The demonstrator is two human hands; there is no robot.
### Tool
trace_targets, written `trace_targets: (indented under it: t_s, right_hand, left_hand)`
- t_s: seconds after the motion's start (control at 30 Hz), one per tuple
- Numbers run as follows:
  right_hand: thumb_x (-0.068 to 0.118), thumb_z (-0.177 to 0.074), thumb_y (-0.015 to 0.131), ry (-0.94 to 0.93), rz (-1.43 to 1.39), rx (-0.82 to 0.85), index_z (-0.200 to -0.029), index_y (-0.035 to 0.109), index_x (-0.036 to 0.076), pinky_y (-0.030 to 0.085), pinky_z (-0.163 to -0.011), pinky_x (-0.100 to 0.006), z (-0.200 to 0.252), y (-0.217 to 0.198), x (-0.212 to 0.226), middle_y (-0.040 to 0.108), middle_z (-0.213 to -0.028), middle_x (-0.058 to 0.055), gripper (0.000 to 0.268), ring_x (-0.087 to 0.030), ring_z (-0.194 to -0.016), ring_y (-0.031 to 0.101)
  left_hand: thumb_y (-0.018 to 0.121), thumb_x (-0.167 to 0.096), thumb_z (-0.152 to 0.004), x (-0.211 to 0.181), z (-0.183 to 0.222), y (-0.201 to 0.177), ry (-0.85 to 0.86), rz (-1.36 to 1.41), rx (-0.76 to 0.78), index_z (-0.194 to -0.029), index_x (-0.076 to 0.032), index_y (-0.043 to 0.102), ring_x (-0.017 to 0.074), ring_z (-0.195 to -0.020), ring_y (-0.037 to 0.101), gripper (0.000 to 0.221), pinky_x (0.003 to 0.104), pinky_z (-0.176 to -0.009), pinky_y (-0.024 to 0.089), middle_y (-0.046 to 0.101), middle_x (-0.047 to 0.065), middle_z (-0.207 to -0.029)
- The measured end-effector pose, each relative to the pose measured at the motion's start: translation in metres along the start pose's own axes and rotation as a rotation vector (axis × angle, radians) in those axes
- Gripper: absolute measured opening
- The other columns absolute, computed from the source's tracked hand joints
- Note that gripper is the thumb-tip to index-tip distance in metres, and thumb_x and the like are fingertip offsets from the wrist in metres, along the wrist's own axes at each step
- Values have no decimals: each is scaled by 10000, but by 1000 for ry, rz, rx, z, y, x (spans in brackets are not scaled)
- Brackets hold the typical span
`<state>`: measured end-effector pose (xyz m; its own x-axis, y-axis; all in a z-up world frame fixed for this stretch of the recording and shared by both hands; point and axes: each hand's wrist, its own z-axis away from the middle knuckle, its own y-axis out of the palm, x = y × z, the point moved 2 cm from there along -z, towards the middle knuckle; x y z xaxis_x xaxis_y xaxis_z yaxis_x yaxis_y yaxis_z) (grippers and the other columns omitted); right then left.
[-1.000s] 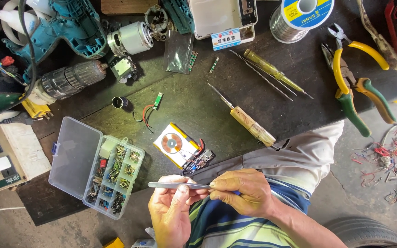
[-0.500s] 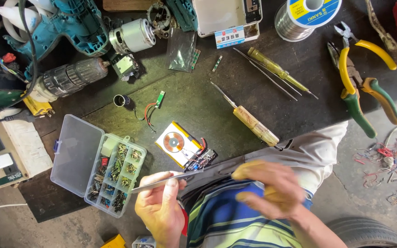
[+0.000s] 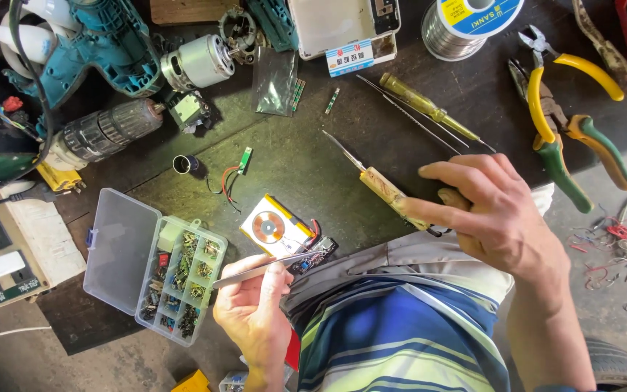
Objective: Soldering wires onto a small circuit board attached to a battery using a soldering iron and pliers on a repair bench.
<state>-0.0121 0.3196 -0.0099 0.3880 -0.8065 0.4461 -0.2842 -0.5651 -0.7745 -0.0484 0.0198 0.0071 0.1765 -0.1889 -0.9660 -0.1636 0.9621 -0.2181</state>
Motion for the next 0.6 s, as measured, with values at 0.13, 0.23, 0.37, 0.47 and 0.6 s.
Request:
trace_targets:
  t_s: [0.13,0.23,0.37,0.47,0.6]
  right_hand:
    - [-235,-862,570,-67,135,104,-1388,602,395,447,-770,-418,-10,1,-5,609,-1246,-114,821,-286,-968,587]
    - [-232,-766,501,-78,127,184,-1413,581,413,432,-813,-413,-16,0,-3,527,-1263,-82,917,-250,-970,566]
    - [-247,-777,434,-134,174,211,-1467,522,401,408,-753,-398,-19,2,-3,557,-1254,-132,950,-263,-935,570]
    - [-222,-768,437,-151,132,213,-1383,578,334,416,-758,-410,-22,-2,-3,564,-1289,-131,841,-277,-976,579]
    - [-102,-938,357,-191,63,207,-1311,647,251,424,-812,-421,-17,0,-11,593,-1337,-85,590,-293,-1057,583]
  left_hand:
    - [725,-39,-850,2,1,3,54,26,5,-987,63,683,174,-570,681,175,234,-496,543,722,143,-793]
    - [716,-14,-841,7,2,0,-3,68,-44,-960,34,671,186,-558,681,136,247,-486,530,690,130,-745]
    - [687,16,-871,14,4,-2,-65,138,-35,-964,24,641,237,-527,689,105,278,-440,533,675,188,-668]
    - [685,5,-878,14,5,-2,-64,136,-43,-959,21,639,238,-526,687,95,282,-442,537,668,186,-653]
    - [686,-20,-879,16,6,-3,-60,140,-43,-952,19,636,227,-540,685,97,277,-439,527,670,179,-671]
